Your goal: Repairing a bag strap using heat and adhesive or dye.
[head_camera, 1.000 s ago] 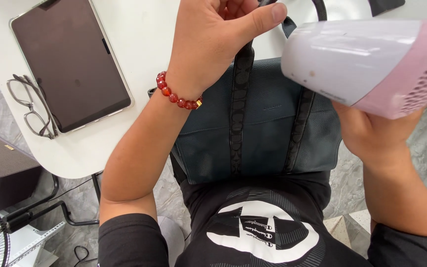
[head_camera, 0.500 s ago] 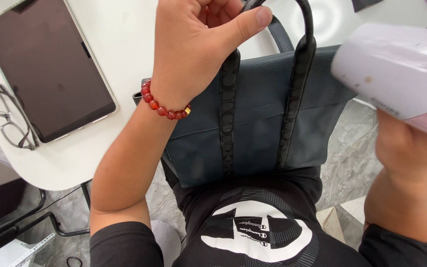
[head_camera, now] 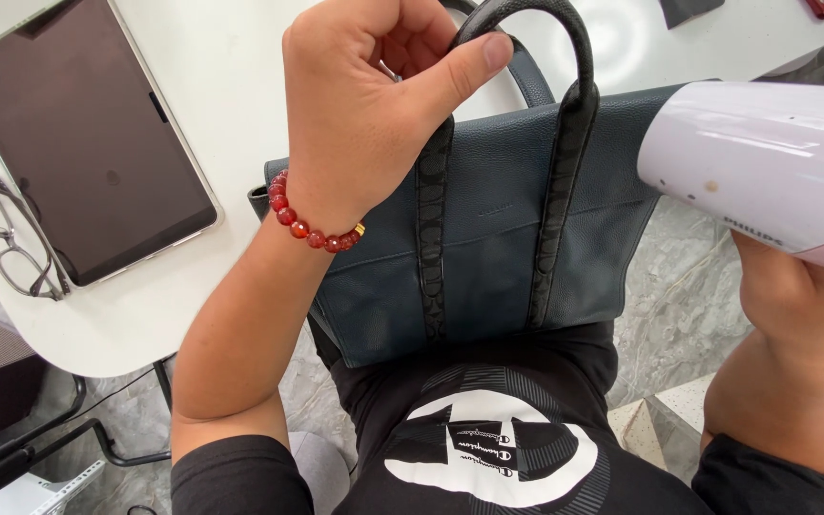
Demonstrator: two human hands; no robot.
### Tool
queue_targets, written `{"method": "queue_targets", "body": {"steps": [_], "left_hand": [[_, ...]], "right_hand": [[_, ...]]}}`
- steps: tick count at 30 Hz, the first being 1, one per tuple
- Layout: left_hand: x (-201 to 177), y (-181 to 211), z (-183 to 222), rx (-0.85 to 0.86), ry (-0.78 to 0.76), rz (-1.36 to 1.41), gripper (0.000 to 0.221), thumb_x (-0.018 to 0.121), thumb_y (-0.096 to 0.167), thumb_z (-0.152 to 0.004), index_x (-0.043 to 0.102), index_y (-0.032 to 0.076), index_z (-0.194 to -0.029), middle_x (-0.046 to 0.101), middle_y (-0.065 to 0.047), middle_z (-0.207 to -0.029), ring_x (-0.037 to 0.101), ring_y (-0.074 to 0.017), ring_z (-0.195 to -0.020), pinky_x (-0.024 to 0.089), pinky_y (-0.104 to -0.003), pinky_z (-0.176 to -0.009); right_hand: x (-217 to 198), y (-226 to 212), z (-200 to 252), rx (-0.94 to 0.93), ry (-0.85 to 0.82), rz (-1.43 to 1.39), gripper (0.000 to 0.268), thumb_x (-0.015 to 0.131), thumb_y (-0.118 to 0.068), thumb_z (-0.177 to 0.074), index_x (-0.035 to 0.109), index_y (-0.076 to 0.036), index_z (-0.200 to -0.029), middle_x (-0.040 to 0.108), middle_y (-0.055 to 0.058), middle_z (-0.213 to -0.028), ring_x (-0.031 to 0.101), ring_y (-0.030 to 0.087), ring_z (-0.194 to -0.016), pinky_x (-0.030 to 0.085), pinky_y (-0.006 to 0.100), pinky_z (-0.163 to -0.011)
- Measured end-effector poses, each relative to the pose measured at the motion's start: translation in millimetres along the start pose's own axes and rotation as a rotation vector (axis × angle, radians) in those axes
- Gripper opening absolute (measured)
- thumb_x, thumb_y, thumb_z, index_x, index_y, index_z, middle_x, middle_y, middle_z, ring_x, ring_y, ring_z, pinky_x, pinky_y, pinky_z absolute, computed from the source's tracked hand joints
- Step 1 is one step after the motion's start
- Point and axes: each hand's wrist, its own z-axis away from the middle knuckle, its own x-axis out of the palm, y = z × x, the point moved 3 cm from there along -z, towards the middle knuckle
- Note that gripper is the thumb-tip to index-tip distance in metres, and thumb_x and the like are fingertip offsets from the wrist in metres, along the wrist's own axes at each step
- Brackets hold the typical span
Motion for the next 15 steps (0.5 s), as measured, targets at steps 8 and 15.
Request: {"method": "queue_targets", "body": {"steps": [8, 15], "left_hand": [[1.4, -5.4, 5.8, -0.068, 0.025, 0.036, 0.025, 0.087, 0.022, -0.102, 0.071, 0.005, -0.093, 0.072, -0.002, -0.075, 0.067, -0.004, -0.065, 0.052, -0.015, -0.059], [4.0, 4.1, 7.8, -0.072, 0.072, 0.005, 0.026, 0.087, 0.02, -0.1, 0.069, 0.005, -0.088, 0.07, -0.001, -0.076, 0.065, -0.0035, -0.06, 0.048, -0.015, -0.054]], "right_hand": [[19.4, 13.8, 25.4, -0.107, 0.005, -0.046, 0.036, 0.075, -0.003, -0.097, 0.064, 0.003, -0.13, 0.07, 0.018, -0.12, 0.072, 0.028, -0.106, 0.058, 0.034, -0.092], [59.1, 4.0, 42.6, -0.062, 0.023, -0.396, 0.03, 0.076, -0.014, -0.088, 0.066, -0.006, -0.115, 0.072, 0.01, -0.103, 0.073, 0.022, -0.086, 0.06, 0.029, -0.072]]}}
